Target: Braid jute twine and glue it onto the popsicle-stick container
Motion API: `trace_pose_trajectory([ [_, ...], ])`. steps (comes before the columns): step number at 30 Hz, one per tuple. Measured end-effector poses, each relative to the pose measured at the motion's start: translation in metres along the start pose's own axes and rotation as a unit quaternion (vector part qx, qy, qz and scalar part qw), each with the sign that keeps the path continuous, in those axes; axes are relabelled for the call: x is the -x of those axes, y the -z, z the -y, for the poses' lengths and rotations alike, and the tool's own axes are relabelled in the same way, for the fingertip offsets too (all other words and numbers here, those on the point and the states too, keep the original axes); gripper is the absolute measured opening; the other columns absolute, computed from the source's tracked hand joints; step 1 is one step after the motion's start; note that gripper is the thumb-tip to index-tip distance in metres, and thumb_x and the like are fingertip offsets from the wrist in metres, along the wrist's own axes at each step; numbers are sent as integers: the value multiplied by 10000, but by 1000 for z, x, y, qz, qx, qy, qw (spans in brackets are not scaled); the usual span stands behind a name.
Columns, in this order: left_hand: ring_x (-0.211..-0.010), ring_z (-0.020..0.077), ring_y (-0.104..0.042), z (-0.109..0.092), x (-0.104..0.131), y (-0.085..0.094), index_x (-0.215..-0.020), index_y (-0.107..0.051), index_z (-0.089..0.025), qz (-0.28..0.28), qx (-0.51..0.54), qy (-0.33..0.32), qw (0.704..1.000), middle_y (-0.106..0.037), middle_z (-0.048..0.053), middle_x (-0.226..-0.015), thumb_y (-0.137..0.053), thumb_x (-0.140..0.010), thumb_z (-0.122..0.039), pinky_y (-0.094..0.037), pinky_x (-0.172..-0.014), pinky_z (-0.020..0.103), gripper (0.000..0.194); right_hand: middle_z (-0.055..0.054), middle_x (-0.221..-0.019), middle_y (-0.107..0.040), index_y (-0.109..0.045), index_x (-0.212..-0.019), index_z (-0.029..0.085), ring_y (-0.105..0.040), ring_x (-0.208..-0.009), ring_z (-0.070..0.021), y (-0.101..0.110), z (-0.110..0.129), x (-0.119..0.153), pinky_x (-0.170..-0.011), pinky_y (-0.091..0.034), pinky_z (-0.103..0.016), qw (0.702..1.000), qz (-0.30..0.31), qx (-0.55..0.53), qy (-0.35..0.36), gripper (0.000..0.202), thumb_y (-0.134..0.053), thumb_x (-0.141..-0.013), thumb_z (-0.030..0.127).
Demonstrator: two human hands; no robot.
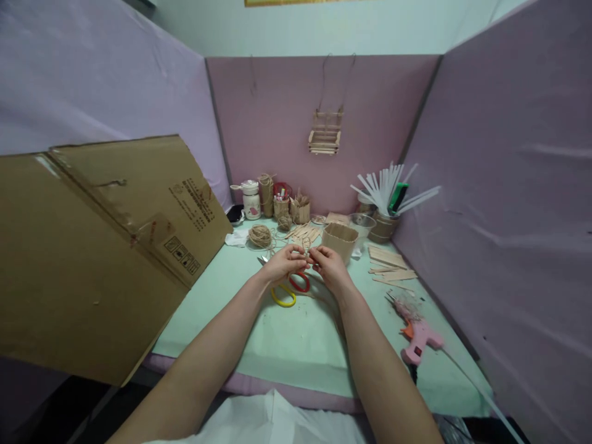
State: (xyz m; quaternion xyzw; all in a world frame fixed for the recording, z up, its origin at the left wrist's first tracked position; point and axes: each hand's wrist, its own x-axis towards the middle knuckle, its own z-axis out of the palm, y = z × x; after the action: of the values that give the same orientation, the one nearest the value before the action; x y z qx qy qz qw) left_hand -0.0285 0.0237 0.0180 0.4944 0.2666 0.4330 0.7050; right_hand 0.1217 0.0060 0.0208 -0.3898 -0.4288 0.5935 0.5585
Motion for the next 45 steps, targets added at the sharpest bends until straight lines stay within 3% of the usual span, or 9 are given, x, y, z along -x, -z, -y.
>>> trace_pose_trajectory([
  [8,-605,96,-608,4,-4,-3,-810,-552,-145,-44,-80,-30,995,-630,-6,-681,-809,-553,-248,-451,-581,204,378,30,-603,-551,-596,-697,200,-496,-560,-89,0,1,-2,-532,-413,-220,1000,-14,0,1,358,-793,-567,470],
  [11,-555,70,-573,2,-3,-3,-780,-602,-124,-60,-70,-10,996,-633,11,-685,-790,-597,-277,-428,-524,177,303,37,-589,-542,-605,-699,196,-488,-562,-78,2,0,-2,-528,-403,-200,1000,-2,-8,-4,337,-800,-572,441],
  [14,-506,47,-536,-3,-1,-2,-773,-631,-108,-28,-14,48,998,-643,38,-690,-743,-675,-328,-401,-466,153,266,29,-617,-574,-612,-709,198,-515,-585,-82,3,0,-2,-538,-411,-196,1000,8,-13,-14,335,-801,-569,437],
  [17,-524,49,-559,-6,1,0,-797,-645,-96,15,33,94,995,-659,57,-709,-752,-680,-253,-425,-483,145,223,23,-648,-603,-612,-720,203,-537,-591,-88,3,0,-2,-548,-428,-204,999,12,-14,-27,352,-807,-552,443],
  [21,-628,93,-638,-5,2,1,-847,-645,-92,32,60,99,993,-689,79,-768,-765,-620,-70,-498,-609,186,258,26,-645,-604,-606,-708,202,-530,-558,-82,3,-1,-1,-544,-438,-212,999,6,-22,-30,337,-809,-560,427],
  [26,-686,121,-664,-3,1,0,-862,-638,-96,35,63,96,993,-701,91,-808,-765,-578,-15,-515,-680,219,321,17,-641,-605,-592,-705,199,-535,-577,-96,3,-4,-2,-553,-444,-223,999,10,-33,-24,341,-806,-574,429],
  [32,-536,41,-558,-3,1,-4,-813,-660,-99,6,40,98,994,-654,43,-711,-773,-647,-217,-429,-513,144,233,42,-647,-586,-591,-722,203,-527,-587,-80,2,-5,-3,-576,-426,-211,1000,7,-12,-14,335,-794,-587,433],
  [35,-490,18,-491,-1,0,-5,-772,-666,-97,-13,19,86,996,-612,9,-649,-801,-601,-277,-361,-461,133,282,46,-647,-576,-590,-716,204,-524,-606,-81,2,-5,-2,-594,-426,-212,1000,5,-6,-10,340,-793,-582,442],
  [45,-570,56,-515,2,0,-9,-772,-675,-98,-23,-30,42,998,-613,12,-655,-825,-528,-359,-372,-557,193,388,42,-577,-526,-562,-661,191,-478,-539,-85,5,-14,-10,-542,-396,-223,997,-62,27,24,348,-761,-570,462],
])
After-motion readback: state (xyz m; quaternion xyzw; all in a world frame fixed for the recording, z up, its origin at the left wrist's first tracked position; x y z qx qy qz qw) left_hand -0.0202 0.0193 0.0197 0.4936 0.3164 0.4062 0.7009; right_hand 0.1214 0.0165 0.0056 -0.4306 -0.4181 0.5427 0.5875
